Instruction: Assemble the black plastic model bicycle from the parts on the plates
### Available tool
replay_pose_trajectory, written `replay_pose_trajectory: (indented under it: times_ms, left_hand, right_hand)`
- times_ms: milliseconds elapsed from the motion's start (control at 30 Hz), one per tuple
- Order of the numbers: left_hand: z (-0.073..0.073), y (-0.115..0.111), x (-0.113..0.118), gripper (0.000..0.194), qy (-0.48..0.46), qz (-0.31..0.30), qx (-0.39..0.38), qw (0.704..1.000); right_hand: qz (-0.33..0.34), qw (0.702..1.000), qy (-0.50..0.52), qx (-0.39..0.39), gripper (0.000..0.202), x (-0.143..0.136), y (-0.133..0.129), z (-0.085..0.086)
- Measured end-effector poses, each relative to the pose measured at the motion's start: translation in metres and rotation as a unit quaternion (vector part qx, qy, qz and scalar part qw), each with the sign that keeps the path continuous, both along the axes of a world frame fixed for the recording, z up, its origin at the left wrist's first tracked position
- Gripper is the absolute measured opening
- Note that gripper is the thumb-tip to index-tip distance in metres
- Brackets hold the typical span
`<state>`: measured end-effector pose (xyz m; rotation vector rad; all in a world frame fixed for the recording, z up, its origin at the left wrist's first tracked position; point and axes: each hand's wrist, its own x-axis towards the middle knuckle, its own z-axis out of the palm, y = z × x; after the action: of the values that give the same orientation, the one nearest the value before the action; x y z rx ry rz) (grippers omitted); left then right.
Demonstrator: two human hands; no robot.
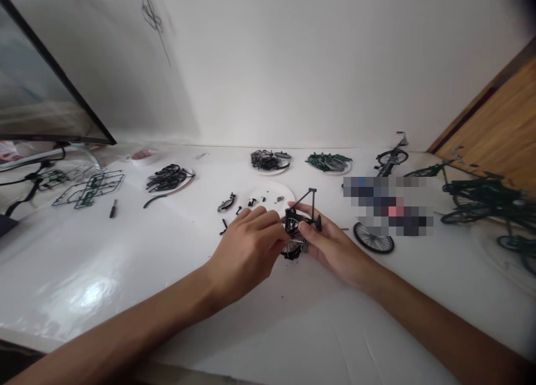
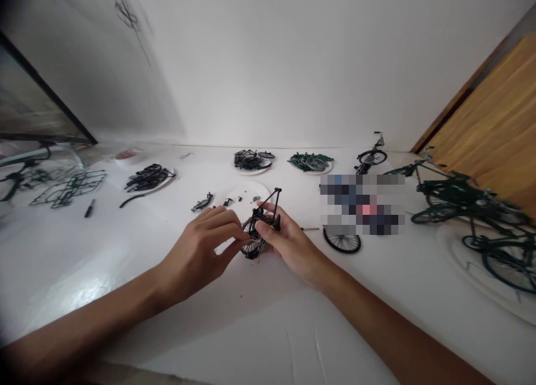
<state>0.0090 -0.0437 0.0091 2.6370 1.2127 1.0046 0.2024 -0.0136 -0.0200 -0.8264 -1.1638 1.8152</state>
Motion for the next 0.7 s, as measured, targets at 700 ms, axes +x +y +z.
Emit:
replay_pose_trajectory:
  times_ms: [700]
  left_hand:
    - [0.0085,-0.0081,-0.0029,0.026,0.175,0.000,0.082,0.981]
  right_hand:
    - [0.013,0.990,-0.105,0.091,0.066,-0.0016,0.0016,0.0040]
